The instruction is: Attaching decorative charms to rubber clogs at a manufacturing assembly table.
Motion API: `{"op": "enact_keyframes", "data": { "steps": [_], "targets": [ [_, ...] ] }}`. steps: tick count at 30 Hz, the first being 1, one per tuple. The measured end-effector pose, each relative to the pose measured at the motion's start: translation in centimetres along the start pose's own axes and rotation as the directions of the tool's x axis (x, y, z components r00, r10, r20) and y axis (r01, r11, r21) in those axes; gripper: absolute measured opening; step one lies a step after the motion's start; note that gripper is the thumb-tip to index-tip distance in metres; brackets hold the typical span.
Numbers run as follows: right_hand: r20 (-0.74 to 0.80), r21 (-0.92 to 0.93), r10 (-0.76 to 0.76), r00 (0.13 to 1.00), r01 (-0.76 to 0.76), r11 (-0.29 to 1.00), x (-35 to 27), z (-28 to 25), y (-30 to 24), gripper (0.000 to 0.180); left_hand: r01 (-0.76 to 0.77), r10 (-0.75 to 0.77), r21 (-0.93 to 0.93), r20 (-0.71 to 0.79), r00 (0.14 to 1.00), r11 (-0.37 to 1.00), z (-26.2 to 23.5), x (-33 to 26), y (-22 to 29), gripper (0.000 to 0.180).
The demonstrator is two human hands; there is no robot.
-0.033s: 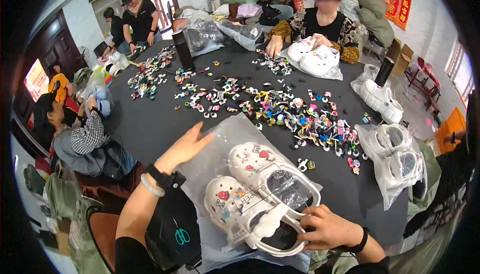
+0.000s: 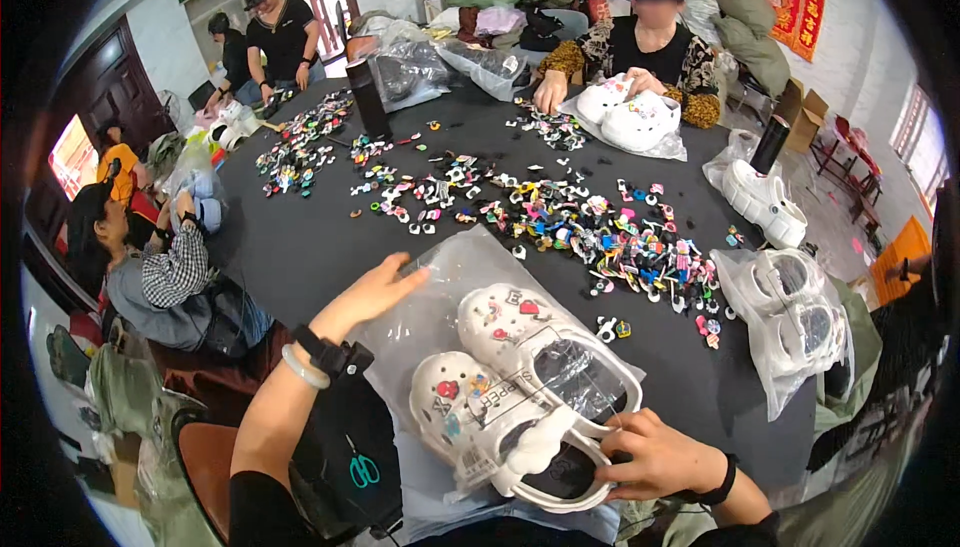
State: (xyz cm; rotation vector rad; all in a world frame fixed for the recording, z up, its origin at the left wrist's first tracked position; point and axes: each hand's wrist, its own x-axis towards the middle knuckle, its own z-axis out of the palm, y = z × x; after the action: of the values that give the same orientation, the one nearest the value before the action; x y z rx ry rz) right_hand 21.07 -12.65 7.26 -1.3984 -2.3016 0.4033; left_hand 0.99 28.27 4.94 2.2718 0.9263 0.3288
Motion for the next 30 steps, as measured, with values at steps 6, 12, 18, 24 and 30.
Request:
{"op": "enact_keyframes", "data": {
  "steps": [6, 12, 18, 24, 30],
  "targets": [
    [0.029, -0.063, -0.006, 1.0, 0.008, 0.998, 0.8, -1.2, -0.8, 0.03, -0.038, -0.001, -0.45, -0.087, 0.996, 0.892, -1.1, 1.2, -1.9, 0.016],
    [0.022, -0.081, 0.012, 1.0, -0.01, 0.997, 1.1, -1.6, -0.4, 0.036, -0.013, -0.079, -0.534, -0.15, 0.986, 0.846, -2.1, 2.5, -4.9, 0.014],
    [0.043, -0.133, -0.032, 0.999, 0.037, 0.99, 4.1, -1.3, 1.3, 0.036, -0.061, -0.129, -0.52, -0.321, 0.938, 0.852, -3.9, 2.5, -9.2, 0.017],
    [-0.093, -0.018, -0.022, 0.995, 0.021, 1.0, 6.3, -0.5, 6.4, 0.041, 0.002, -0.129, -0.284, -0.428, 0.895, 0.959, -5.7, 1.8, -12.0, 0.027],
    [-0.025, -0.074, 0.063, 0.998, -0.065, 0.995, 8.1, -0.8, 5.3, 0.048, 0.248, -0.327, -0.267, -0.311, 0.893, 0.931, -5.3, -2.4, -14.0, 0.076]
  ]
}}
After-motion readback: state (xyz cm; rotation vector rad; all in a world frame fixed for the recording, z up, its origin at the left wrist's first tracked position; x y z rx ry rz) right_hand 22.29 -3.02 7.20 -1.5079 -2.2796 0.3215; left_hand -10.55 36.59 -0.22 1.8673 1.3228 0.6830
